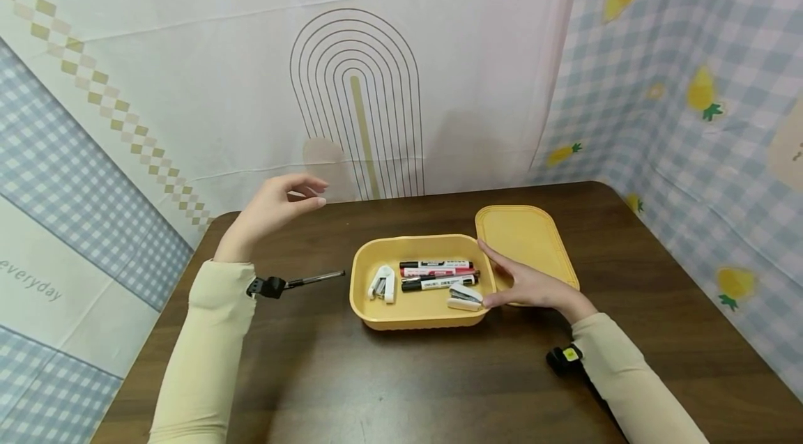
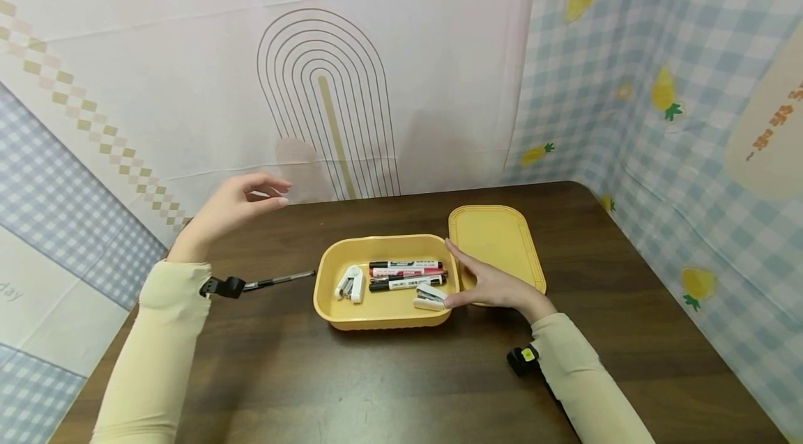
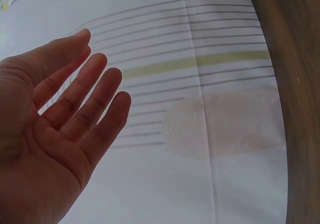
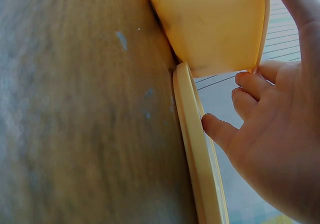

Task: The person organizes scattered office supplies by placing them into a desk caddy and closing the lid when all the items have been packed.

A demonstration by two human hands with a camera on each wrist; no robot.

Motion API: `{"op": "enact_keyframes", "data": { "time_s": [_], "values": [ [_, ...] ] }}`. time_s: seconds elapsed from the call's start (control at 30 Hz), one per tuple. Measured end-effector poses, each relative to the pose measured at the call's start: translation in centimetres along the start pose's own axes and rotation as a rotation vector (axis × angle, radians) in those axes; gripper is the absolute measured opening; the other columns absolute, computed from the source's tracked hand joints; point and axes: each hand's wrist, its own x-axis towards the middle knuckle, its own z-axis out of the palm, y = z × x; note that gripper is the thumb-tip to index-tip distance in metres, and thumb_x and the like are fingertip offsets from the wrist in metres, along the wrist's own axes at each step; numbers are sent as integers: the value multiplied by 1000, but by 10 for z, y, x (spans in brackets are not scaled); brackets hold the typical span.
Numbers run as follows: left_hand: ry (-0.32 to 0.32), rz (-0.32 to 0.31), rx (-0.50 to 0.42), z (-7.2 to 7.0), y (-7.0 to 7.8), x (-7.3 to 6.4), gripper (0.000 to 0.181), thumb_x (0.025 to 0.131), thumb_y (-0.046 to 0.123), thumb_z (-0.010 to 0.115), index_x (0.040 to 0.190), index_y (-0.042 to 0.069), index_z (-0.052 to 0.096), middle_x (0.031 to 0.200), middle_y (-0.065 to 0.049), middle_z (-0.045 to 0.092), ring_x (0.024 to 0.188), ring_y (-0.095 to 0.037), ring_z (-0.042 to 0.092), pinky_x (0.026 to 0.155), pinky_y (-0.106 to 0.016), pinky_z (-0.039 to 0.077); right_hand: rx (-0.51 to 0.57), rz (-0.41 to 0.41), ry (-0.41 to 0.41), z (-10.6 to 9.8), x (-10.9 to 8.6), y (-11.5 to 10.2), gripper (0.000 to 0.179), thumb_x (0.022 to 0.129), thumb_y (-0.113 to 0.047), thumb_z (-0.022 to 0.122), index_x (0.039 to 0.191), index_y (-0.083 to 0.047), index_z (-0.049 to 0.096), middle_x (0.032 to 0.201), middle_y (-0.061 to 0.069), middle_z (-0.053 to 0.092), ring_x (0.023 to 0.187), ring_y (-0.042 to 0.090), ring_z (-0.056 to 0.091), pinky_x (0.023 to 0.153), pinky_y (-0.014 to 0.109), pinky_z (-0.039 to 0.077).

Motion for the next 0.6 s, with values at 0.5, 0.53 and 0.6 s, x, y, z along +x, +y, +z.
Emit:
{"op": "enact_keyframes", "data": {
  "time_s": [0.5,0.53,0.6],
  "values": [
    [72,-87,3,-8,-19,-38,34,97,25,71,127,12,68,120,-7,70,106,-20,66,85,-22,51,23,-1,-3,0,0,0,112,83,-35,84,164,-27,6,166,17,9,150,35,15,117,57,16],
    [69,-101,-2,-8,-19,-41,35,97,26,71,128,12,68,121,-8,70,106,-21,67,84,-22,51,22,-2,-3,0,0,0,112,83,-35,84,164,-26,6,166,17,9,150,35,15,117,57,16],
    [66,-117,-5,-7,-22,-46,36,97,26,70,130,12,67,124,-8,69,107,-23,67,83,-22,51,20,-2,-2,0,0,1,112,83,-35,84,164,-25,6,166,18,9,150,36,14,117,58,16]
  ]
}}
